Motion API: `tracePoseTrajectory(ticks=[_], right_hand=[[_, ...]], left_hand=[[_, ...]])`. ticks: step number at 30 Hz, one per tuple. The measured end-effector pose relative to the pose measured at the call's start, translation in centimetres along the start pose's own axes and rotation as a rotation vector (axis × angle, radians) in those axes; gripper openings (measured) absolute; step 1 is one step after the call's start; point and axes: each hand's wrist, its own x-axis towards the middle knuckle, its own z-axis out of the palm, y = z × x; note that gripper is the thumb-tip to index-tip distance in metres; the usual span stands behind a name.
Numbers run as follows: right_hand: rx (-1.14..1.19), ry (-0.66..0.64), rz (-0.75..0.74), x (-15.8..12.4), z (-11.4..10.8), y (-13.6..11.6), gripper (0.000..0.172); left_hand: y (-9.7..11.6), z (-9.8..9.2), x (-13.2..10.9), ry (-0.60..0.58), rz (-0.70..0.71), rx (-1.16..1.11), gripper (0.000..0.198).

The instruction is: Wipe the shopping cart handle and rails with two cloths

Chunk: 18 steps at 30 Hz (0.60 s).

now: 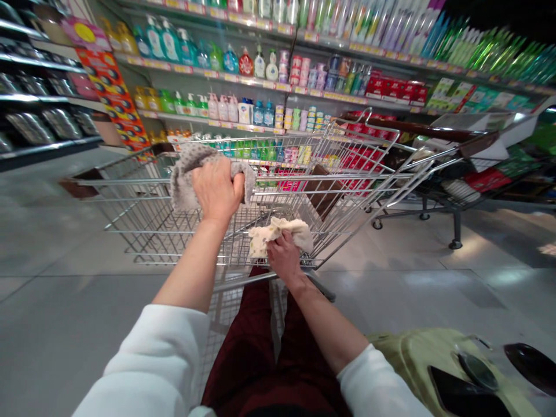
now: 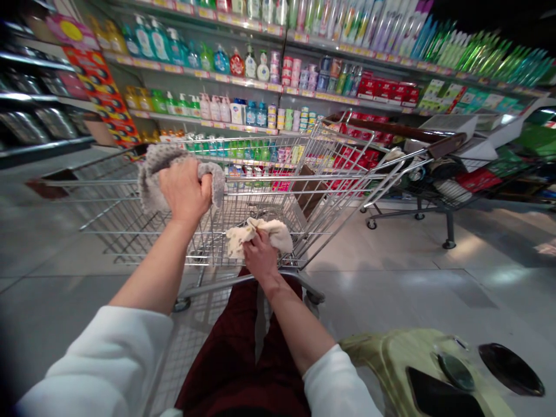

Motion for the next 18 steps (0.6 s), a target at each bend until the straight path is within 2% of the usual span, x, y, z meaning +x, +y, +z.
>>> tracePoseTrajectory(ticks=[6,9,12,15,18], right_hand=[[-0.037,0.177,0.053,3.7,-6.3,-1.3,0.027],[-0.076,0.235,0.019,6.0,-7.4,-2.3,0.030],[-0.080,0.208,-0.005,6.9,-6.2,-2.7,0.028],[-0.065,0.022,-0.012,5.7,-3.6,-2.6,0.029],[-0.057,-0.127,-0.031,3.2,-0.7,-2.4,0.032]], left_hand=[[-0.1,0.2,0.1,-0.011,-0.024,-0.042,0.024],[-0.1,0.2,0.2,-0.017,-0.043,-0.069,0.021],[0.0,0.1,0.1,-0.013,-0.024,-0.062,0.021],[0.1,-0.1,0.0,-0.019,-0.005,-0.077,0.023],[0.1,-0.1,0.0,-0.005,-0.005,-0.077,0.023]])
